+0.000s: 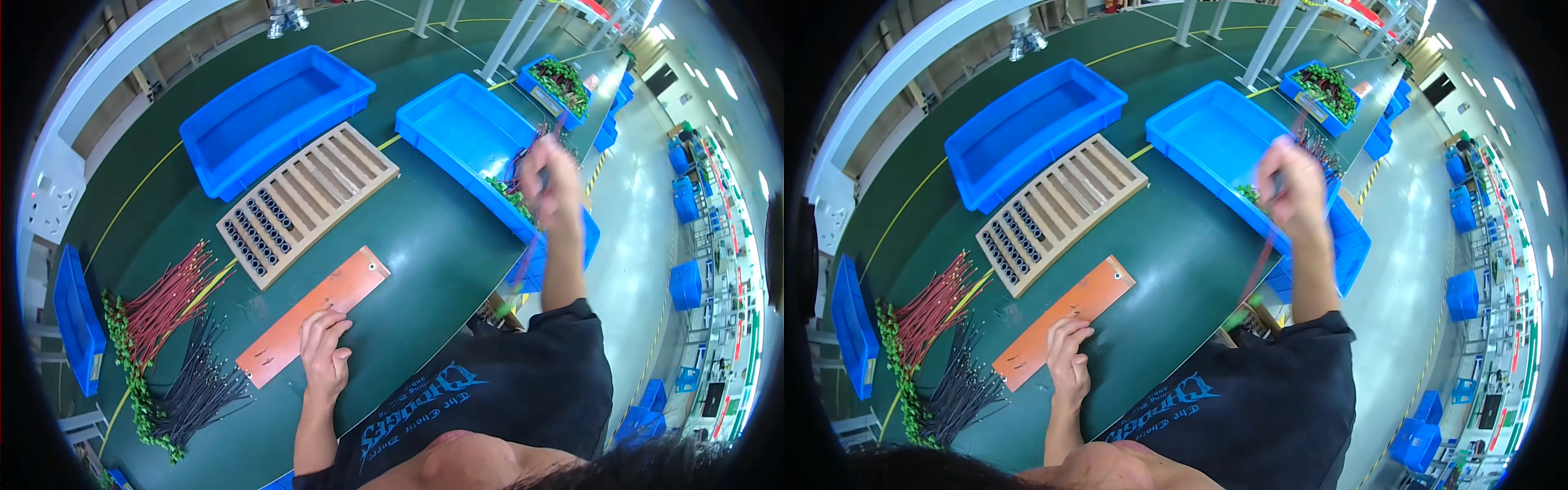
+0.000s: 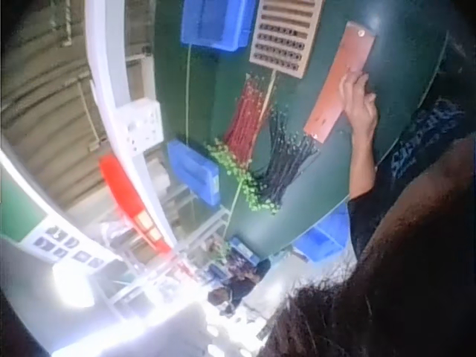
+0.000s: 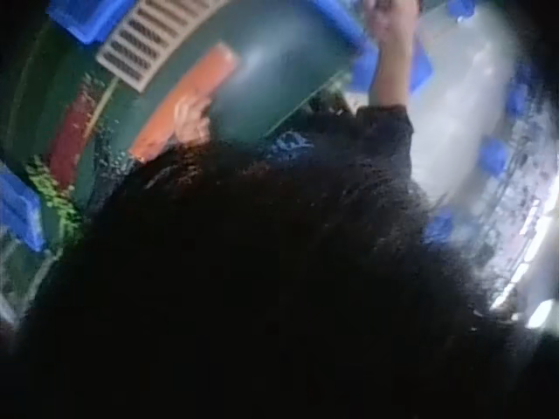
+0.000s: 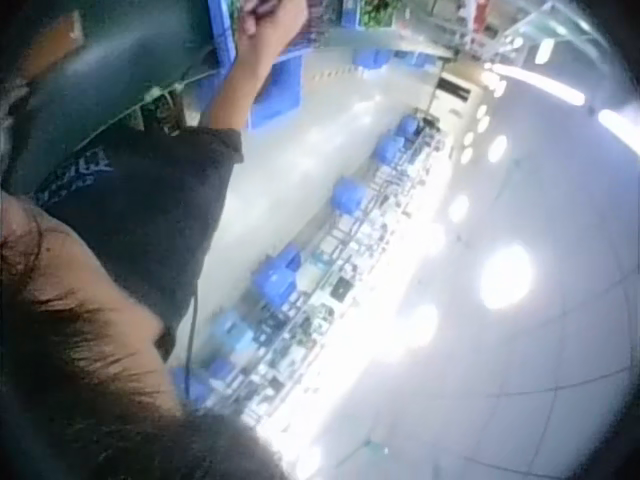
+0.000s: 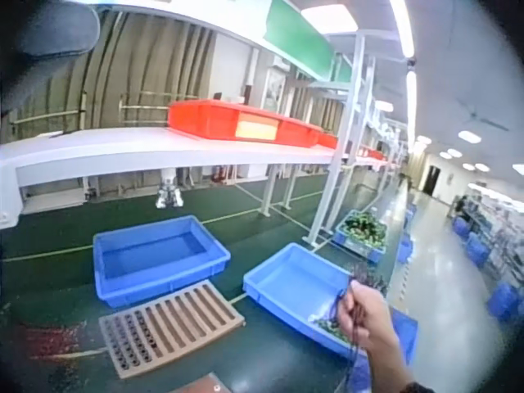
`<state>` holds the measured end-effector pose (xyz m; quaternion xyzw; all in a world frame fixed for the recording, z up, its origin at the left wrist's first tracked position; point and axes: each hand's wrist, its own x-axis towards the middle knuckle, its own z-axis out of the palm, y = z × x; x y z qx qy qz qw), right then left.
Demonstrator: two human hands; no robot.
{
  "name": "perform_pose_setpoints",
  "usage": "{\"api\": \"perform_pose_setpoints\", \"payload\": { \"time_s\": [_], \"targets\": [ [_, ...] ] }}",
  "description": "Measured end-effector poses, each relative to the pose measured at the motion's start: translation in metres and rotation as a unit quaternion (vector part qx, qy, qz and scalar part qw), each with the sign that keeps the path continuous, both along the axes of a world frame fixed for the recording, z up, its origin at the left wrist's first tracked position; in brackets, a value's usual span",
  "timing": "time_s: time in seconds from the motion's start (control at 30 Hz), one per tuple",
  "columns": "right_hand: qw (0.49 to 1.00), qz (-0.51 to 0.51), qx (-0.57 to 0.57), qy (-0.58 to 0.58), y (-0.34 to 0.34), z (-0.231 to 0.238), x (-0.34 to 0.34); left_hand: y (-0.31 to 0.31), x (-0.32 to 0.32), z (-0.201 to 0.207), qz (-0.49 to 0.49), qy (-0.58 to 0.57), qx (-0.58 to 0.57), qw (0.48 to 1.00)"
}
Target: The person assembles electrical wires by stripping the insulation from the ends and inserting them into green connectors. The person handles the wires one at a time, using a tool to strip the ends and then manually inserting them into the connector housing.
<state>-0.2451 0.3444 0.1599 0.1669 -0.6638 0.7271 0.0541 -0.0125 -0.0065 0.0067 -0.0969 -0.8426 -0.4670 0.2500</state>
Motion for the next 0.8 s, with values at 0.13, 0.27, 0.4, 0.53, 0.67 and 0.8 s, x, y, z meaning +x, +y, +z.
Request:
{"api": "perform_pose_setpoints", "payload": {
  "time_s": [0.13,0.27,0.4,0.53,0.67,0.8],
  "targets": [
    [0.987,-0.115,0.001,-0.109,0.131,0.028,-0.05,0.004,-0.003,-0.004,-0.036,-0.014,-0.044,0.998],
    [0.94,-0.185,0.177,-0.224,0.202,-0.014,-0.079,0.005,0.0,-0.001,-0.044,-0.04,-0.071,0.996],
    [0.87,-0.229,0.31,-0.309,0.24,-0.07,-0.098,0.007,-0.002,-0.002,-0.039,-0.045,-0.067,0.996],
    [0.659,-0.365,0.637,-0.166,0.212,-0.067,-0.103,0.009,-0.004,-0.002,-0.036,-0.037,-0.084,0.995],
    [0.674,-0.36,0.637,0.106,0.09,-0.059,-0.084,0.008,-0.004,-0.009,-0.031,-0.027,-0.107,0.993],
    [0.825,-0.1,0.499,0.246,-0.062,-0.104,-0.072,0.005,-0.004,-0.009,-0.036,-0.028,-0.12,0.992]
  ]
}}
